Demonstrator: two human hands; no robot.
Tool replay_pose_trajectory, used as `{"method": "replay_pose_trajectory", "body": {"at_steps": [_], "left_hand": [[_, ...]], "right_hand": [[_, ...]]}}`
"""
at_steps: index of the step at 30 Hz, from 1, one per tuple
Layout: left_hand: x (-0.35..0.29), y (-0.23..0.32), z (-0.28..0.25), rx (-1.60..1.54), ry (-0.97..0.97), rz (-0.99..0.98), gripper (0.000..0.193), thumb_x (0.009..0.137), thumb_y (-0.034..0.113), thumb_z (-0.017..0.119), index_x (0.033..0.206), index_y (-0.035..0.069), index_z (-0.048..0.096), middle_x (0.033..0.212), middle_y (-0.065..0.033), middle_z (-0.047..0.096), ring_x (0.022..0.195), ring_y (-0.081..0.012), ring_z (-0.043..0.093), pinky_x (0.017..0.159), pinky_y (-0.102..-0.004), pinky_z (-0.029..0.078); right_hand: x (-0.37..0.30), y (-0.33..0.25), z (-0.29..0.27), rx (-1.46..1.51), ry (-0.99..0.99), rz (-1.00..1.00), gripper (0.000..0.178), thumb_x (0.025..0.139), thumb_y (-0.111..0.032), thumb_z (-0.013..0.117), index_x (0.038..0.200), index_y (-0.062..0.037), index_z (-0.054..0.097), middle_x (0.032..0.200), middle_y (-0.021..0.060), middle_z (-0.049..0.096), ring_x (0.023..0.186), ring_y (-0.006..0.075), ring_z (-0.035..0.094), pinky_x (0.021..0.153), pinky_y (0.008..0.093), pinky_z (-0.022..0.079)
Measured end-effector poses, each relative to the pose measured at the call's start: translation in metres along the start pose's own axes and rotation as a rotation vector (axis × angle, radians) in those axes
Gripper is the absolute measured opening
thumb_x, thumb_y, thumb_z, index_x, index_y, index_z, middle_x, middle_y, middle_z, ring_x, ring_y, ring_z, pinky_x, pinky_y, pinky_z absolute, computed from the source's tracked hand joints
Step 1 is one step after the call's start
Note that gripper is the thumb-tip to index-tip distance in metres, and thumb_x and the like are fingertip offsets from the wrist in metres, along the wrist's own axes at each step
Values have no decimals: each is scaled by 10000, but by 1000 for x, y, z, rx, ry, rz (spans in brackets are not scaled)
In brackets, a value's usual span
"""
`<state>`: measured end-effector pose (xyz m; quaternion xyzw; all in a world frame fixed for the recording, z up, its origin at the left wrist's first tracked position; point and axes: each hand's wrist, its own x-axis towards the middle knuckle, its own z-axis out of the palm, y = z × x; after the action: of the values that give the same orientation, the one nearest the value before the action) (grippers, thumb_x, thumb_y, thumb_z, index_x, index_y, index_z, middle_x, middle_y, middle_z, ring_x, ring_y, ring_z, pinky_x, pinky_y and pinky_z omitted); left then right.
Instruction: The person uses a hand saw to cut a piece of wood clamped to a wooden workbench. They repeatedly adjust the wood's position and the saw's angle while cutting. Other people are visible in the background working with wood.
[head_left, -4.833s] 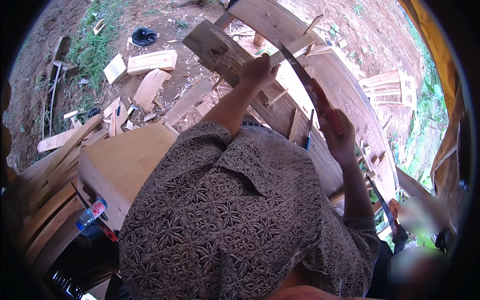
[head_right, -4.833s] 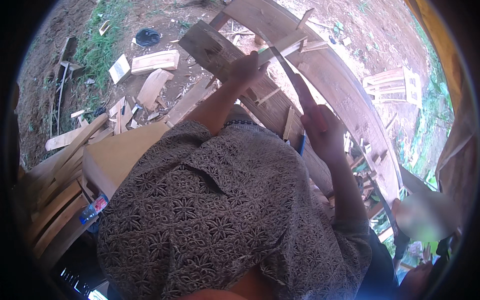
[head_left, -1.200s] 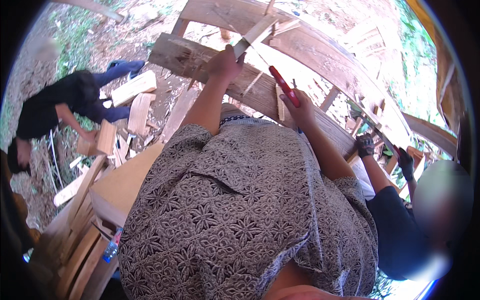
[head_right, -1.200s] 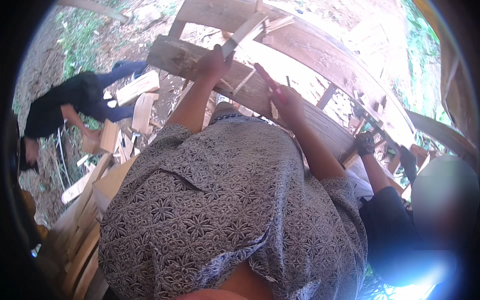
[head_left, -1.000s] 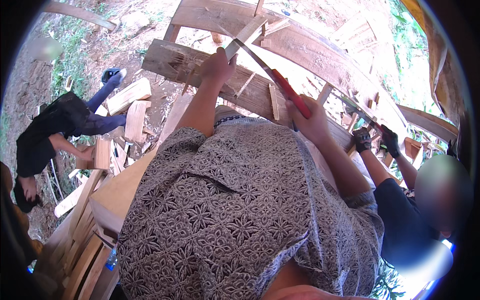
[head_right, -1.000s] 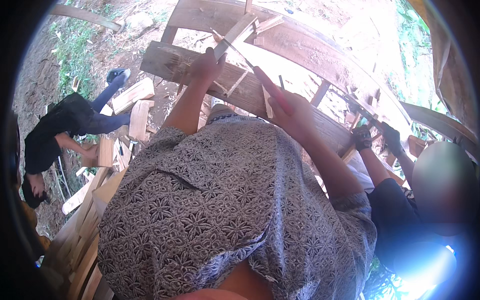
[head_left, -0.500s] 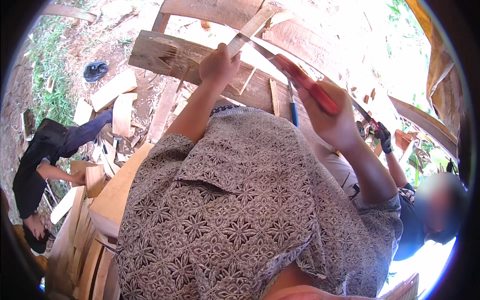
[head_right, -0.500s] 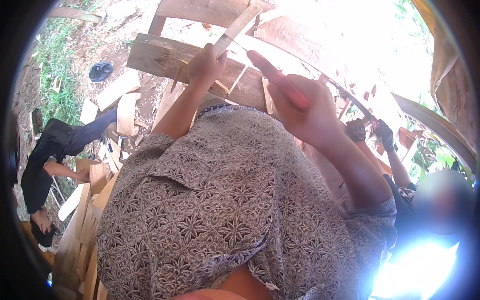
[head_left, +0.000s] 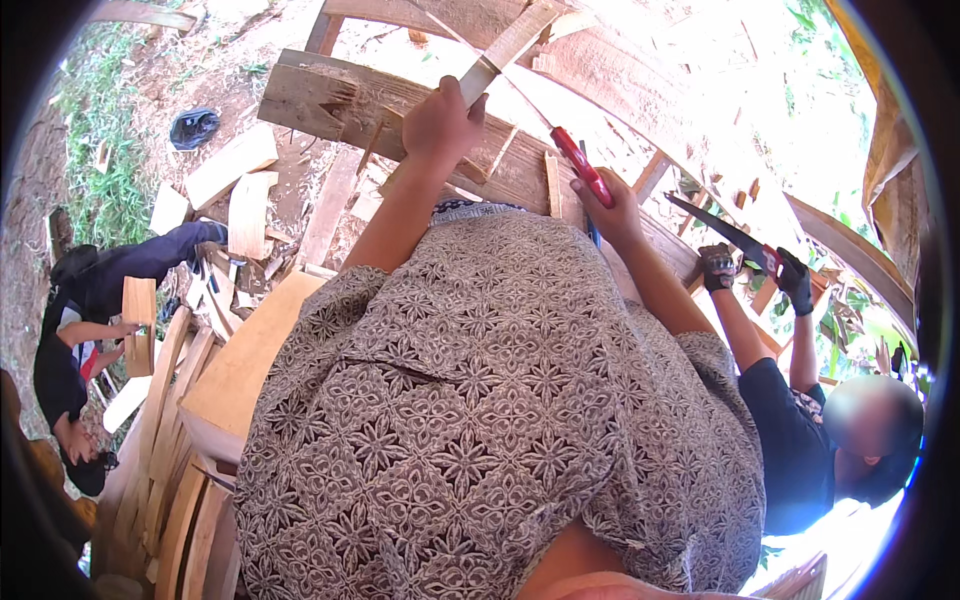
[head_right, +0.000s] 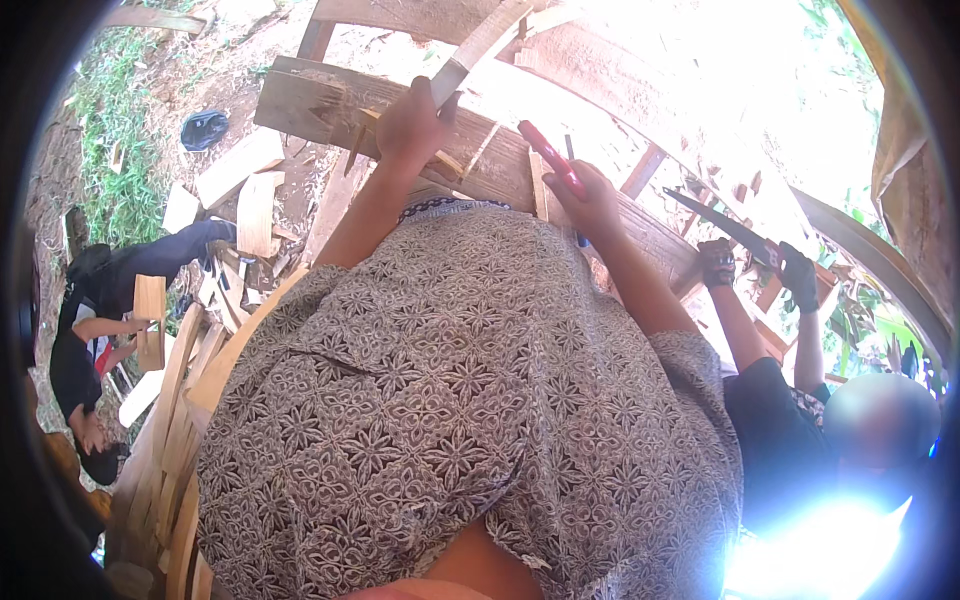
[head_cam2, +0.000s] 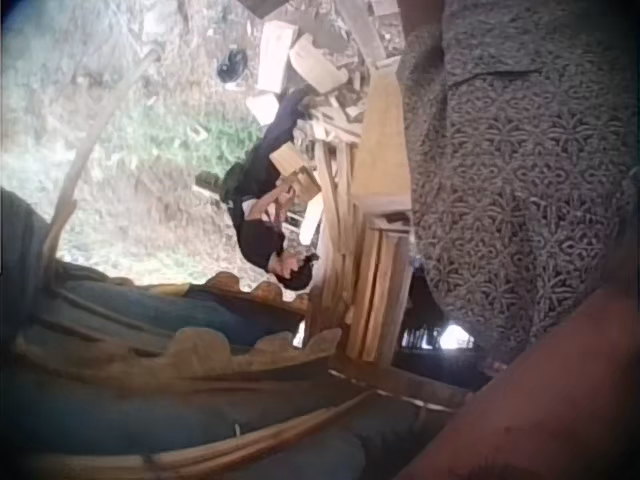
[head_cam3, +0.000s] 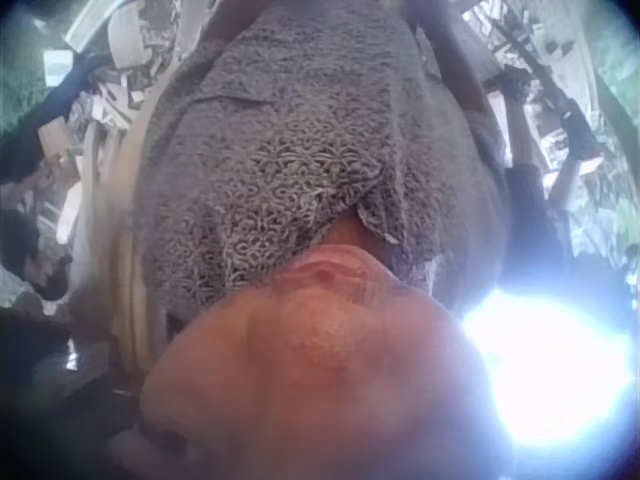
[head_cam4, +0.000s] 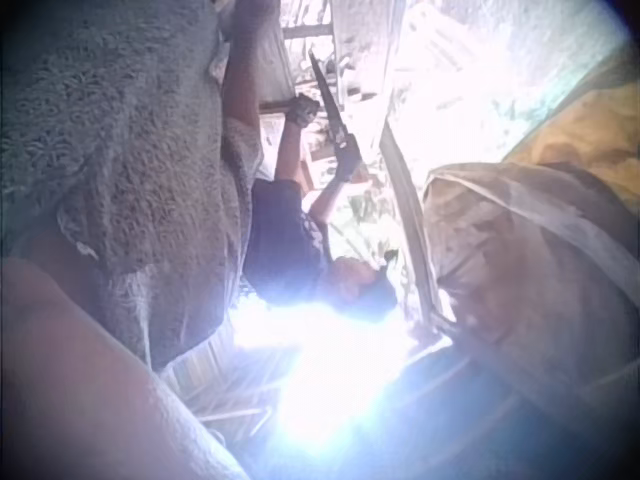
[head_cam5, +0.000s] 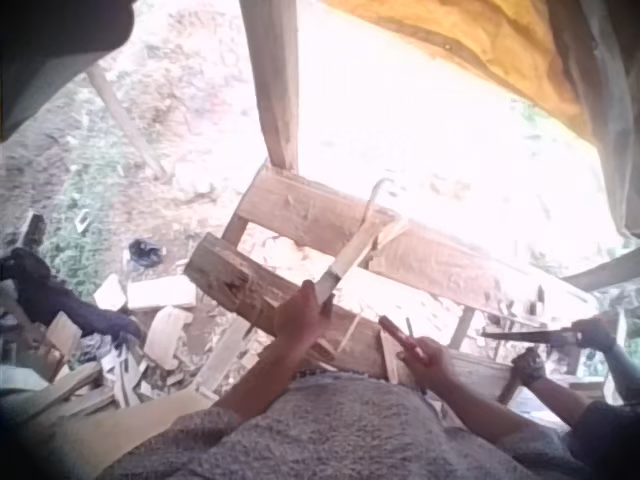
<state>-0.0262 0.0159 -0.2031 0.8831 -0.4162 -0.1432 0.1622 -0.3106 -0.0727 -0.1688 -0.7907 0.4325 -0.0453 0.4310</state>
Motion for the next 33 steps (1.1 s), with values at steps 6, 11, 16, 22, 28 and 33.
{"method": "replay_pose_trajectory", "body": {"at_steps": [6,11,16,22,28,33], "left_hand": [[14,-20,-2,53,-23,-29,465,979,480,596,1051,22,561,912,-198,741,806,-374,749,706,-510,590],[18,-22,-9,63,-62,-50,492,981,490,589,1077,8,575,915,-207,736,844,-387,739,732,-512,578],[13,-13,-12,1,-64,-46,495,968,485,602,1060,-2,605,908,-219,728,855,-414,721,764,-527,556],[13,-2,6,72,11,34,489,974,479,611,1027,-7,593,840,-190,739,794,-359,750,706,-482,595],[15,-6,0,27,-32,-10,493,969,486,614,1028,-3,585,875,-195,742,819,-367,749,693,-496,594],[29,-13,3,48,-24,-2,493,965,493,608,1054,10,572,901,-187,742,826,-382,744,718,-513,588]], "right_hand": [[-34,-44,-26,19,-9,13,327,948,-305,724,828,-10,652,712,83,628,668,180,598,636,361,475],[-45,-133,-83,-42,-65,-70,282,951,-214,666,749,-24,615,621,66,582,567,173,560,568,354,455],[-22,-184,-87,-108,-38,-299,256,944,-187,626,733,-43,604,583,61,570,523,203,564,539,367,459],[2,-173,-51,-17,-43,-130,314,972,-213,630,728,-23,575,581,51,518,547,157,493,527,351,420],[-20,-51,-18,74,-20,-168,265,971,-245,646,793,-49,635,667,84,599,583,209,561,563,377,453],[-20,17,18,78,84,-31,303,963,-323,702,851,-42,686,666,62,590,630,161,537,603,354,438]]}}
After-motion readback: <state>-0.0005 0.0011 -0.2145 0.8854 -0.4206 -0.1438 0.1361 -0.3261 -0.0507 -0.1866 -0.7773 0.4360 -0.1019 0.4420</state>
